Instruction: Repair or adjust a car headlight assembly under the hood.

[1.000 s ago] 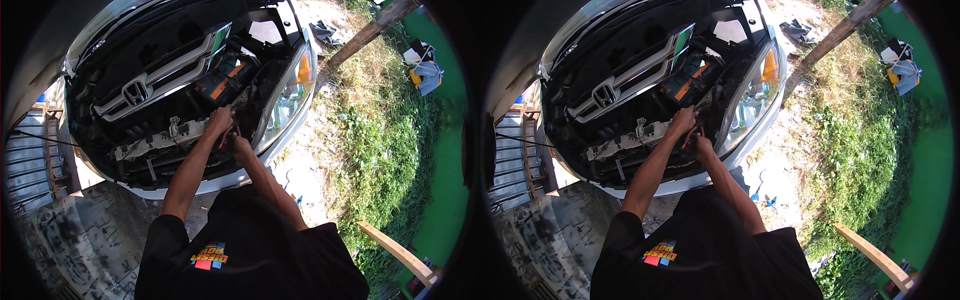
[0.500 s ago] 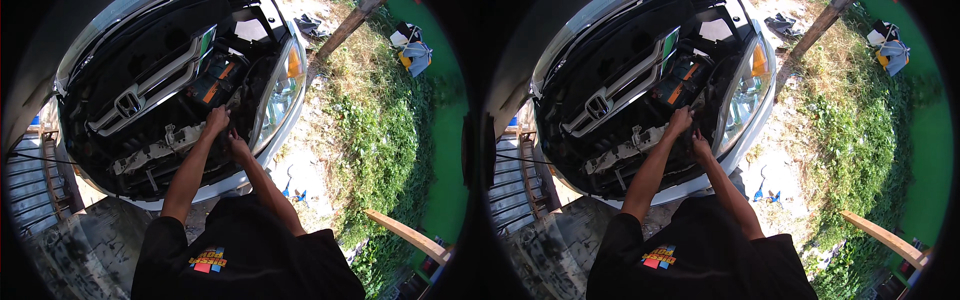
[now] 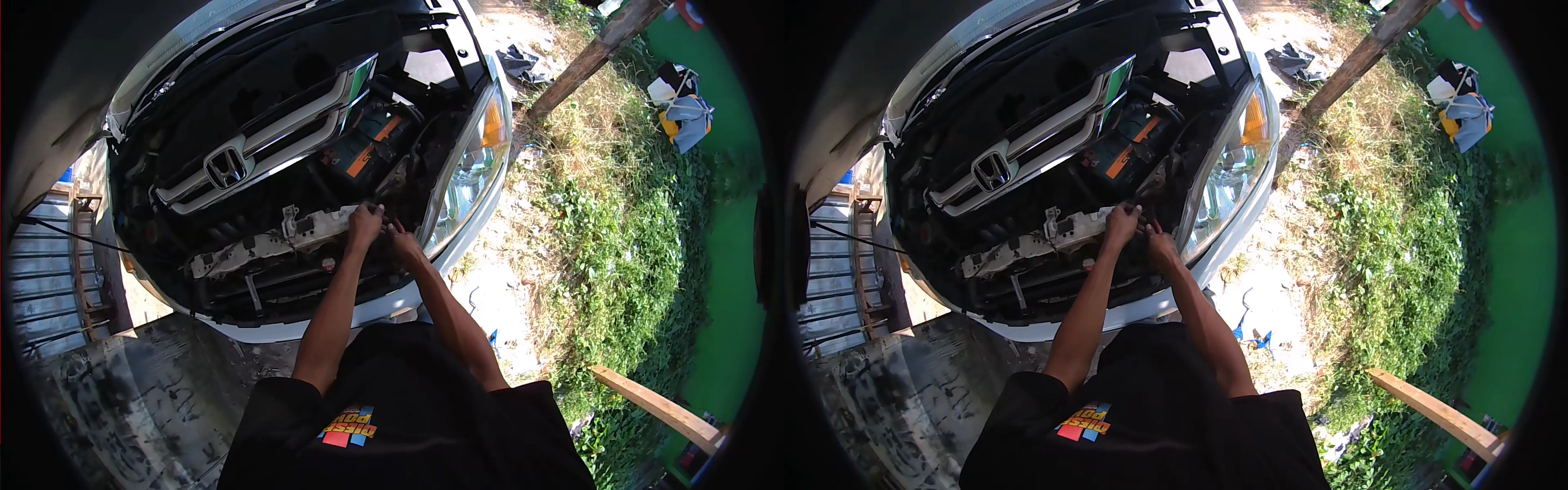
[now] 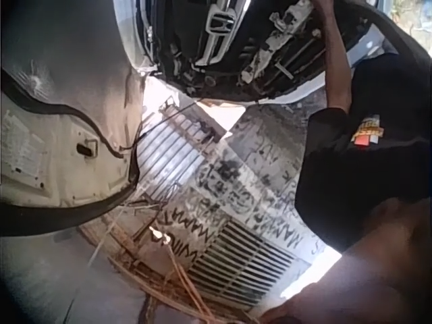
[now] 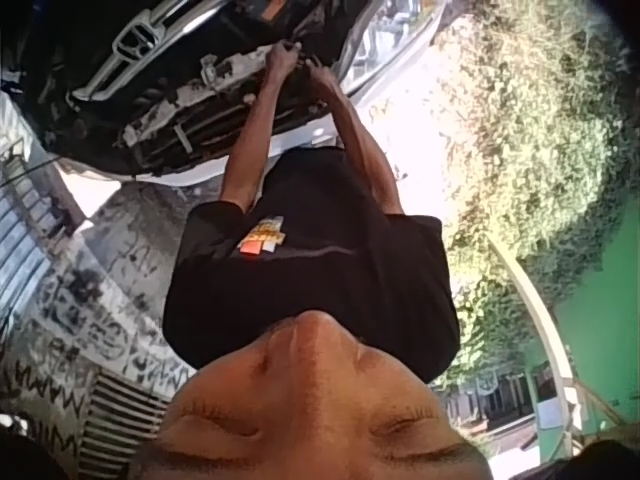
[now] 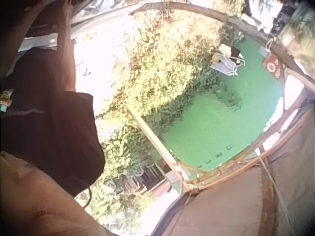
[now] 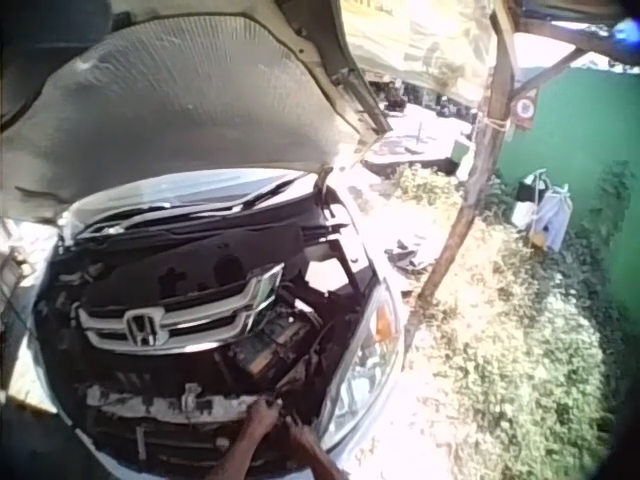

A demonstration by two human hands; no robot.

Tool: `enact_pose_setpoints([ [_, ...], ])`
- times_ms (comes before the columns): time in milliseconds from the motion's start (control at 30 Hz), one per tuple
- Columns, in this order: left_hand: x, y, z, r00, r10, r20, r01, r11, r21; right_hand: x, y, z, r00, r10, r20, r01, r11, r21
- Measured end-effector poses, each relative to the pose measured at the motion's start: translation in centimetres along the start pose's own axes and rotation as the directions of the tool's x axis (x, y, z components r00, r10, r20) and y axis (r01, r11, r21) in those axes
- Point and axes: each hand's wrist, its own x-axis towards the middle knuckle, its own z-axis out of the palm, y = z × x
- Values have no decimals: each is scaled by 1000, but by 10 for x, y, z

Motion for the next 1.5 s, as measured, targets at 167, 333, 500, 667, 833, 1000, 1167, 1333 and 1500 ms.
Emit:
enact_pose_setpoints([
  [167,-9,-60,0,981,-51,-185,72,992,106,-14,-14,14,993,-46,105,13,956,294],
  [333,-29,1,7,988,-147,42,139,978,157,19,22,16,987,-136,-88,134,991,-20],
  [500,-3,1,5,921,-152,360,36,950,309,-9,3,51,908,-270,-322,182,943,-278],
  [667,68,-71,-45,804,-306,509,187,944,272,-58,-67,86,902,-3,-431,65,989,129],
  [833,63,-35,-21,703,-136,698,-289,842,456,-11,-26,105,811,-217,-544,318,943,98],
  [1000,57,-63,-38,640,162,751,-599,717,357,-103,16,38,848,-437,-300,496,854,157],
  [1167,-30,24,-7,916,-146,373,-113,800,590,-203,178,-24,948,-308,-87,203,370,906],
  [1333,-45,38,-12,924,-206,322,7,851,524,-243,434,47,658,668,-348,287,205,936],
  [1500,31,10,-11,797,-511,320,262,771,580,-271,688,228,223,910,-349,-315,406,858],
])
